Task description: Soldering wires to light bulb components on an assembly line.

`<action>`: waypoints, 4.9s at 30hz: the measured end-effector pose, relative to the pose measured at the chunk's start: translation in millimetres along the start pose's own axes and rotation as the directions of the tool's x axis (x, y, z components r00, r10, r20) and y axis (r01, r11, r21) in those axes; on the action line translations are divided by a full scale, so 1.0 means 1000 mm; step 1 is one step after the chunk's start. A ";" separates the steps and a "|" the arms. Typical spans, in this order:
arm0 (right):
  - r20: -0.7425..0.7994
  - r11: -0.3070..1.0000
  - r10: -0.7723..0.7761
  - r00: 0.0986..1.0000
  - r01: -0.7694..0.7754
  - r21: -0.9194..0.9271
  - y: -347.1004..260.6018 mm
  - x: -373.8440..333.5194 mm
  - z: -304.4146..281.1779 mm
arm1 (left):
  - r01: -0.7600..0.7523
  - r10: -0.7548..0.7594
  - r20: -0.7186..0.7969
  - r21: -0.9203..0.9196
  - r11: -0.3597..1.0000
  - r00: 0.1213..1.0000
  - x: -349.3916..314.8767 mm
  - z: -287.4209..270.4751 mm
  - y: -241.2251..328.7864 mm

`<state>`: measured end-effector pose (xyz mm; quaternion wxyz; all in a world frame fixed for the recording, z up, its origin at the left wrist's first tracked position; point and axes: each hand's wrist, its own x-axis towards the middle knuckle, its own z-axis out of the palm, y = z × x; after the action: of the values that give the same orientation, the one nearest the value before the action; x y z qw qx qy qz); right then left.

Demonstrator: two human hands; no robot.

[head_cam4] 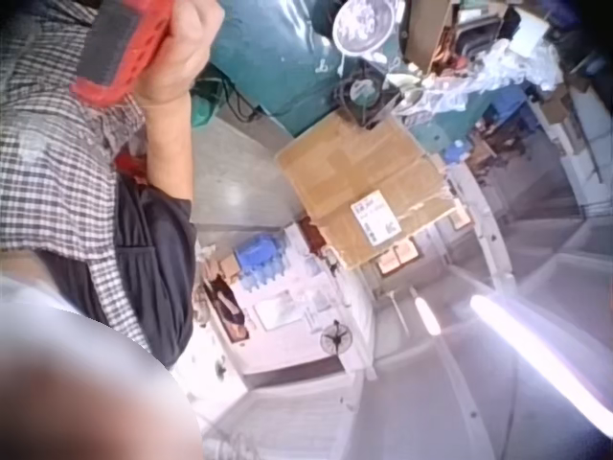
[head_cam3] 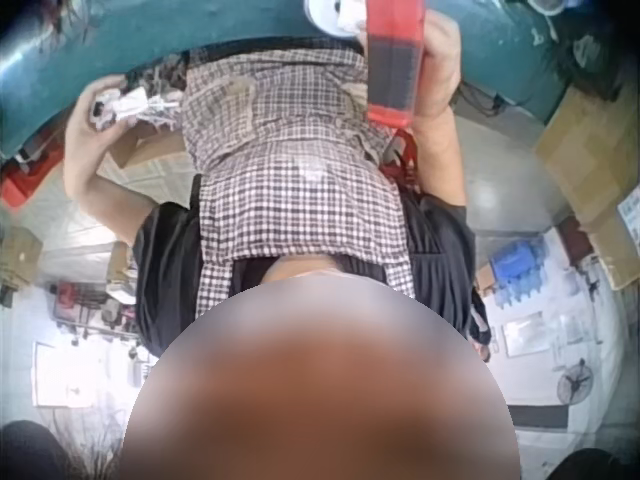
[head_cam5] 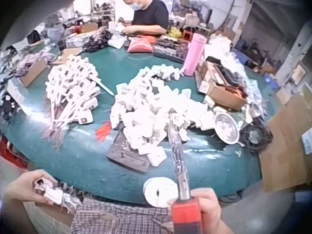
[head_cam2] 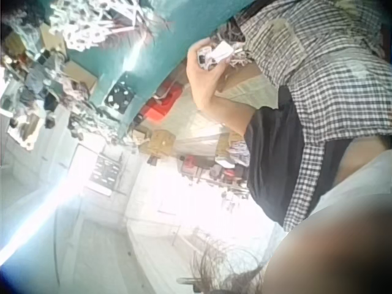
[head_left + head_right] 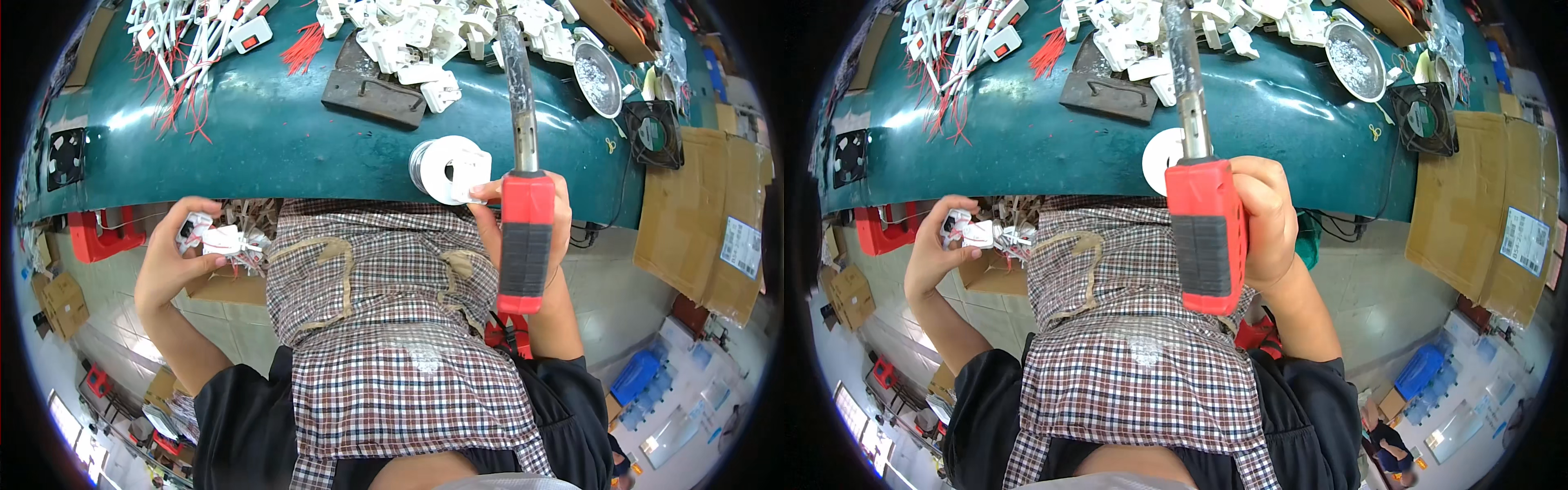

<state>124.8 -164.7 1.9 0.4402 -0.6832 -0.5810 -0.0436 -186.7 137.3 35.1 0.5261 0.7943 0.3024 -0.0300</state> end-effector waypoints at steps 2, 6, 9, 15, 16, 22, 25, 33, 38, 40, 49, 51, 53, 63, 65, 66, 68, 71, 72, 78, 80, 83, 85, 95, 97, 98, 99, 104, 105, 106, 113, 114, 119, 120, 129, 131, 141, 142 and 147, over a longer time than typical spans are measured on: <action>-0.026 1.000 0.005 1.000 -0.004 0.029 -0.007 0.001 -0.002 | 0.231 -0.229 -0.037 0.049 0.972 0.973 -0.016 -0.006 -0.015; 0.041 0.998 0.025 0.999 -0.022 -0.061 -0.006 0.001 -0.002 | 0.262 -0.182 -0.202 0.505 0.823 0.962 -0.016 -0.001 -0.033; 0.055 0.995 0.062 0.997 -0.058 -0.076 -0.009 0.005 0.000 | 0.194 -0.052 -0.314 0.441 0.876 0.948 0.004 -0.007 -0.032; 0.106 0.982 0.120 0.987 -0.102 -0.160 -0.015 0.010 -0.002 | 0.074 0.137 -0.625 0.299 0.951 0.768 0.113 -0.005 0.021; 0.099 0.979 0.159 0.982 -0.144 -0.141 -0.016 0.009 -0.002 | 0.023 0.170 -0.643 0.281 0.960 0.746 0.138 -0.008 0.024; 0.044 0.995 0.101 0.994 -0.101 -0.009 -0.019 0.000 -0.009 | 0.184 0.214 -0.712 0.437 0.881 0.669 0.248 -0.036 0.015; -0.029 0.985 0.097 0.995 -0.101 -0.144 -0.028 -0.003 -0.017 | 0.221 0.236 -0.683 0.511 0.831 0.692 0.257 -0.031 0.018; -0.082 0.910 0.407 0.910 -0.395 0.125 -0.018 -0.024 -0.019 | 0.129 0.267 -0.658 0.488 0.863 0.704 0.254 -0.039 0.023; -0.063 0.946 0.324 0.944 -0.324 0.004 -0.021 -0.018 -0.024 | -0.282 0.271 -0.681 0.098 0.954 0.681 0.228 -0.052 0.034; -0.080 0.916 0.383 0.920 -0.367 0.159 -0.021 -0.020 -0.024 | -0.397 0.261 -0.618 -0.091 0.913 0.741 0.207 -0.025 0.068; -0.147 0.764 0.517 0.843 -0.377 0.524 -0.034 0.026 -0.024 | -0.294 0.264 -0.129 -0.446 0.845 0.956 0.115 0.101 0.134; -0.159 0.758 0.538 0.828 -0.393 0.520 -0.044 0.037 -0.022 | -0.300 0.273 -0.124 -0.410 0.861 0.954 0.108 0.123 0.134; -0.173 0.750 0.538 0.825 -0.375 0.544 -0.048 0.041 -0.017 | -0.221 0.232 -0.034 -0.466 0.857 0.972 0.100 0.133 0.134; -0.145 0.818 0.457 0.878 -0.351 0.456 -0.044 0.054 -0.006 | -0.137 0.192 0.067 -0.483 0.865 0.979 0.077 0.157 0.136; -0.157 0.844 0.422 0.893 -0.324 0.427 -0.043 0.051 -0.005 | -0.154 0.204 0.034 -0.541 0.827 0.978 0.076 0.163 0.133; -0.164 0.847 0.423 0.891 -0.325 0.420 -0.043 0.049 -0.004 | -0.168 0.210 0.002 -0.593 0.787 0.978 0.075 0.164 0.131; -0.178 0.840 0.469 0.865 -0.375 0.392 -0.044 0.045 -0.003 | -0.137 0.194 0.029 -0.605 0.784 0.981 0.077 0.164 0.130; -0.091 0.757 0.518 0.850 -0.407 0.511 -0.054 0.048 -0.005 | -0.452 0.427 -0.151 -0.343 0.823 0.892 0.082 0.167 0.127; -0.013 0.710 0.524 0.851 -0.428 0.559 -0.055 0.047 -0.006 | -0.453 0.428 -0.150 -0.344 0.822 0.891 0.082 0.166 0.128; -0.096 0.618 0.625 0.774 -0.417 0.667 -0.054 0.032 0.003 | -0.319 0.315 -0.076 -0.388 0.865 0.946 0.079 0.161 0.135; -0.137 0.606 0.652 0.745 -0.404 0.686 -0.054 0.029 0.002 | -0.306 0.272 -0.143 -0.343 0.888 0.952 0.078 0.161 0.129; -0.230 0.682 0.576 0.785 -0.306 0.664 -0.047 0.027 -0.001 | -0.311 0.262 -0.182 -0.348 0.884 0.948 0.080 0.157 0.124; -0.152 0.696 0.540 0.828 -0.338 0.633 -0.053 0.030 -0.002 | -0.360 0.308 -0.208 -0.305 0.882 0.929 0.077 0.159 0.126; -0.093 0.843 0.362 0.927 -0.283 0.458 -0.045 0.029 0.012 | -0.374 0.361 -0.129 -0.098 0.922 0.924 0.075 0.158 0.135; -0.039 0.832 0.404 0.914 -0.350 0.430 -0.046 0.028 0.009 | -0.391 0.380 -0.124 -0.081 0.917 0.917 0.074 0.158 0.134; -0.037 0.832 0.405 0.913 -0.351 0.430 -0.046 0.029 0.008 | -0.410 0.401 -0.118 -0.062 0.910 0.909 0.074 0.158 0.134; -0.029 0.837 0.397 0.917 -0.349 0.421 -0.048 0.032 0.006 | -0.407 0.398 -0.118 -0.062 0.911 0.910 0.073 0.158 0.134; -0.019 0.835 0.401 0.916 -0.357 0.418 -0.049 0.034 0.008 | -0.438 0.428 -0.128 -0.067 0.896 0.895 0.075 0.160 0.129; -0.021 0.799 0.422 0.906 -0.361 0.481 -0.050 0.033 0.009 | -0.437 0.427 -0.127 -0.069 0.897 0.895 0.075 0.160 0.129; -0.021 0.759 0.443 0.896 -0.362 0.541 -0.050 0.033 0.009 | -0.434 0.425 -0.129 -0.046 0.900 0.896 0.075 0.160 0.129; -0.103 0.706 0.514 0.852 -0.351 0.615 -0.053 0.027 0.009 | -0.452 0.444 -0.134 -0.044 0.891 0.886 0.074 0.158 0.130; -0.101 0.704 0.515 0.851 -0.353 0.617 -0.053 0.025 0.009 | -0.450 0.441 -0.134 -0.044 0.892 0.888 0.074 0.158 0.130; -0.145 0.662 0.603 0.785 -0.391 0.639 -0.059 0.023 0.011 | -0.456 0.460 -0.135 0.063 0.888 0.877 0.072 0.155 0.132; -0.142 0.660 0.604 0.784 -0.392 0.640 -0.059 0.022 0.010 | -0.453 0.458 -0.135 0.063 0.889 0.879 0.072 0.156 0.130; -0.003 0.633 0.613 0.790 -0.489 0.600 -0.054 0.016 0.011 | -0.418 0.323 -0.287 -0.387 0.822 0.902 0.075 0.164 0.119; 0.008 0.619 0.627 0.779 -0.505 0.602 -0.056 0.018 0.012 | -0.432 0.347 -0.282 -0.337 0.837 0.894 0.076 0.166 0.119; -0.104 0.666 0.692 0.715 -0.575 0.474 -0.055 0.013 0.001 | -0.487 0.416 -0.451 -0.049 0.872 0.790 0.087 0.182 0.111; -0.099 0.663 0.694 0.713 -0.579 0.474 -0.059 0.012 -0.004 | -0.470 0.410 -0.445 -0.027 0.882 0.796 0.088 0.184 0.110; -0.094 0.646 0.732 0.674 -0.646 0.407 -0.072 -0.014 -0.033 | -0.474 0.441 -0.451 0.045 0.880 0.776 0.093 0.189 0.106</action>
<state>75.3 -201.1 54.1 0.6033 -0.7552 -0.2123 0.1440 -5.2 -10.0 3.3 0.4611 0.8098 0.2140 0.2930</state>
